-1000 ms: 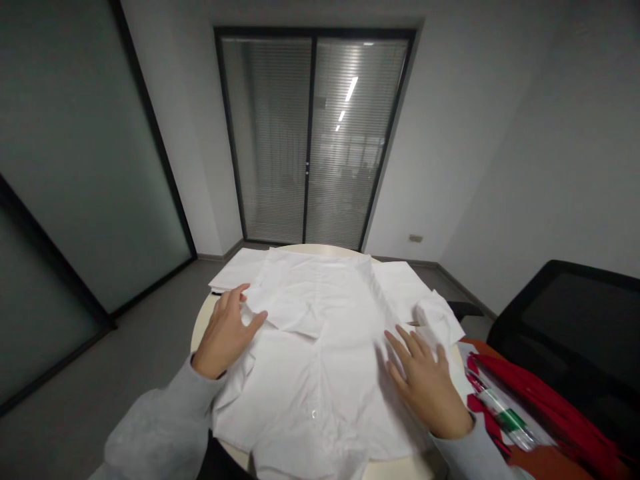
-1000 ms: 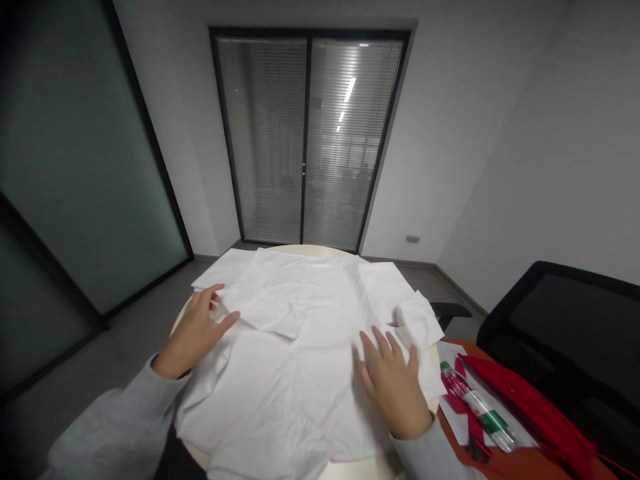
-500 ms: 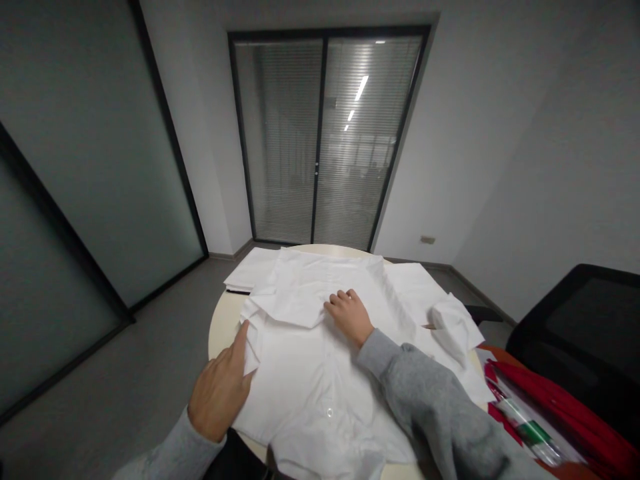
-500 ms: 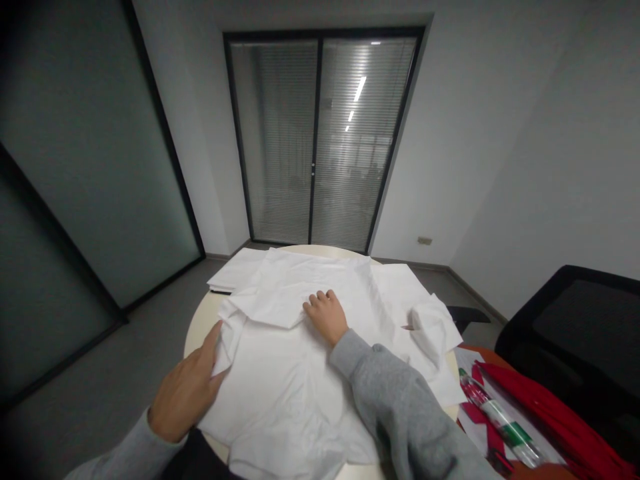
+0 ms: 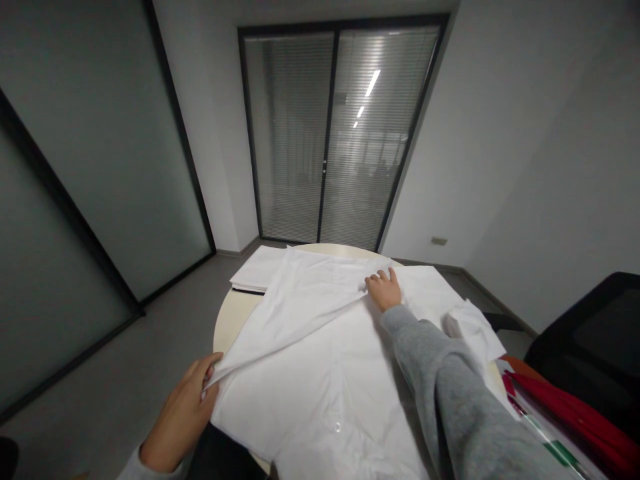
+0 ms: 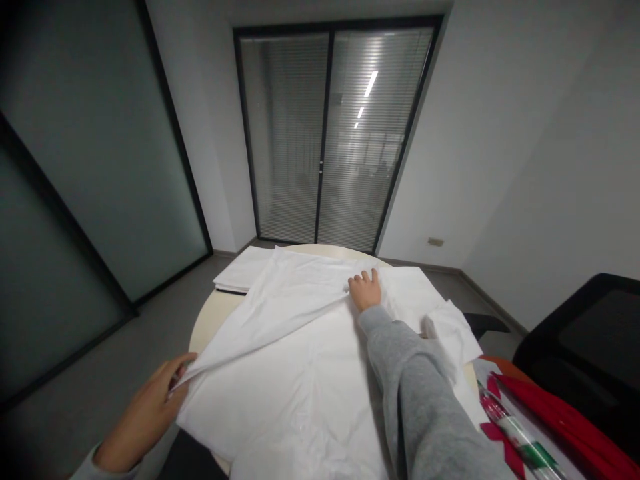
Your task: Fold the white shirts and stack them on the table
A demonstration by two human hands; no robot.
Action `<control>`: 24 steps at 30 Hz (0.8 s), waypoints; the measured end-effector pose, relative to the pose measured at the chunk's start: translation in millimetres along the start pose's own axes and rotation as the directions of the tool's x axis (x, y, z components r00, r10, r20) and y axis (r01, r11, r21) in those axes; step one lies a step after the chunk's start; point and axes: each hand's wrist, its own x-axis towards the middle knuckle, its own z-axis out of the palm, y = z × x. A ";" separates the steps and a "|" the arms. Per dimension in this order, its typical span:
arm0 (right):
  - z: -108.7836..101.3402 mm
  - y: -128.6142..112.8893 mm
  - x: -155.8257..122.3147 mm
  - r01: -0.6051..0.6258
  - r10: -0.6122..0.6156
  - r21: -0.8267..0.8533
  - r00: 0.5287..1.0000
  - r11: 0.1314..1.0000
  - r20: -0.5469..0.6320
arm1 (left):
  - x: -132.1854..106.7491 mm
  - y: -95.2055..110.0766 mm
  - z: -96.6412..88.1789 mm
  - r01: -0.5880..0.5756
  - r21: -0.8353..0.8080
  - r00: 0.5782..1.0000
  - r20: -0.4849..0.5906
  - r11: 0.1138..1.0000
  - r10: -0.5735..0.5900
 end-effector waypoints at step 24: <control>-27.2 -46.5 -79.8 0.645 -0.593 0.094 0.743 0.759 -0.310 | -5.0 1.9 10.9 -0.150 -0.052 0.989 -0.017 0.987 0.149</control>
